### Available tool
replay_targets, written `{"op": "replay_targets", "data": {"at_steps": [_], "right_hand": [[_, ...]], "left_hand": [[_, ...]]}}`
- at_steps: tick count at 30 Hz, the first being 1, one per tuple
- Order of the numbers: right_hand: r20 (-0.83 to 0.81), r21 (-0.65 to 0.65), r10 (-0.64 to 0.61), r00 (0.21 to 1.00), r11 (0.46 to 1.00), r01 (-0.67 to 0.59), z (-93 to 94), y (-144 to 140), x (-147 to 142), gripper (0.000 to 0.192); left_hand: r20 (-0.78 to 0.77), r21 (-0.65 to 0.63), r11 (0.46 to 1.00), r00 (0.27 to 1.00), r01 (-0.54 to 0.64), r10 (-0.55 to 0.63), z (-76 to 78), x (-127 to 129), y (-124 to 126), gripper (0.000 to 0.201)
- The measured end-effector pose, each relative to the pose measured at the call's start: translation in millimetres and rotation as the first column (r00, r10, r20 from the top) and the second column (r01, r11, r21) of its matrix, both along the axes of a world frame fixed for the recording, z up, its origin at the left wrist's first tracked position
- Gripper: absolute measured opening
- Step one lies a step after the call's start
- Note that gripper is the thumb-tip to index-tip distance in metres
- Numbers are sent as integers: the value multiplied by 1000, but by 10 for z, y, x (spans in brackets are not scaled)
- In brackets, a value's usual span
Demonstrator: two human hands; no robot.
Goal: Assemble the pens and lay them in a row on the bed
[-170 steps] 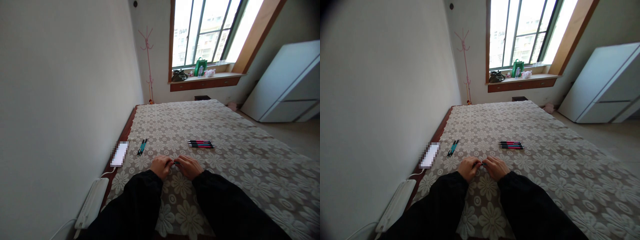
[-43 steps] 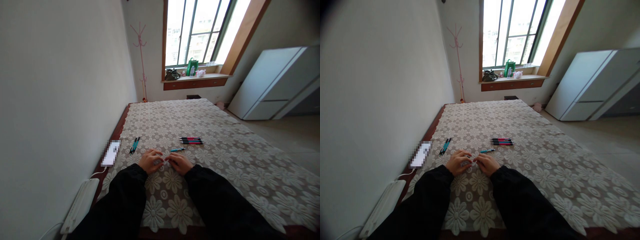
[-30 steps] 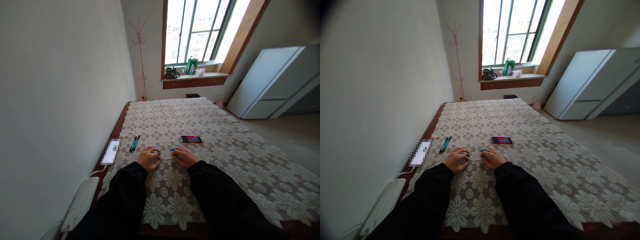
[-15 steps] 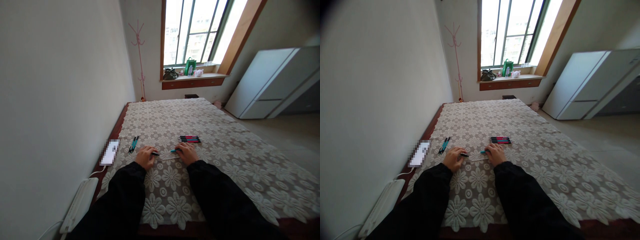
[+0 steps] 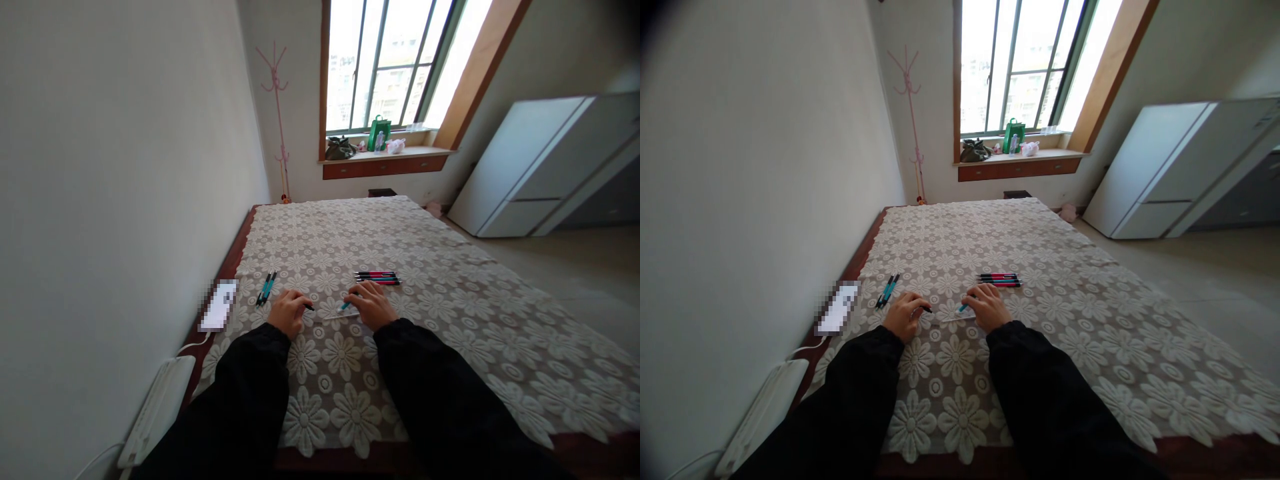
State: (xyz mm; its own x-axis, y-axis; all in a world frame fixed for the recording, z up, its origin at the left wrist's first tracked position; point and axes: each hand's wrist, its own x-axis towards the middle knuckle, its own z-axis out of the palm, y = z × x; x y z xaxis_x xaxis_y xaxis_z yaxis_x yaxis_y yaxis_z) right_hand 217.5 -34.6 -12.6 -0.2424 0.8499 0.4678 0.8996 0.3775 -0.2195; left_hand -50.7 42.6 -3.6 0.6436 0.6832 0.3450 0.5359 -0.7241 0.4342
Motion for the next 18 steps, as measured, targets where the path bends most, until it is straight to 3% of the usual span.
{"op": "replay_targets", "data": {"at_steps": [6, 13, 15, 18], "right_hand": [[33, -8, -71, 997, 997, 71, 6, -1, 77, 30], [14, -55, -234, 972, 971, 234, -153, 28, 157, 21], [-7, -22, -212, 977, 977, 212, -164, 32, 140, 23], [-29, 21, -50, 998, 999, 50, -165, 45, 96, 22]], "left_hand": [[11, 33, 999, 999, -36, 36, 23, -12, -5, 27], [-64, -41, 997, 996, -63, 60, -97, -13, 49, 20], [-37, -36, 998, 998, -47, 46, -99, -9, 46, 24], [35, -17, 1000, 999, 2, -1, -66, 2, 28, 26]]}}
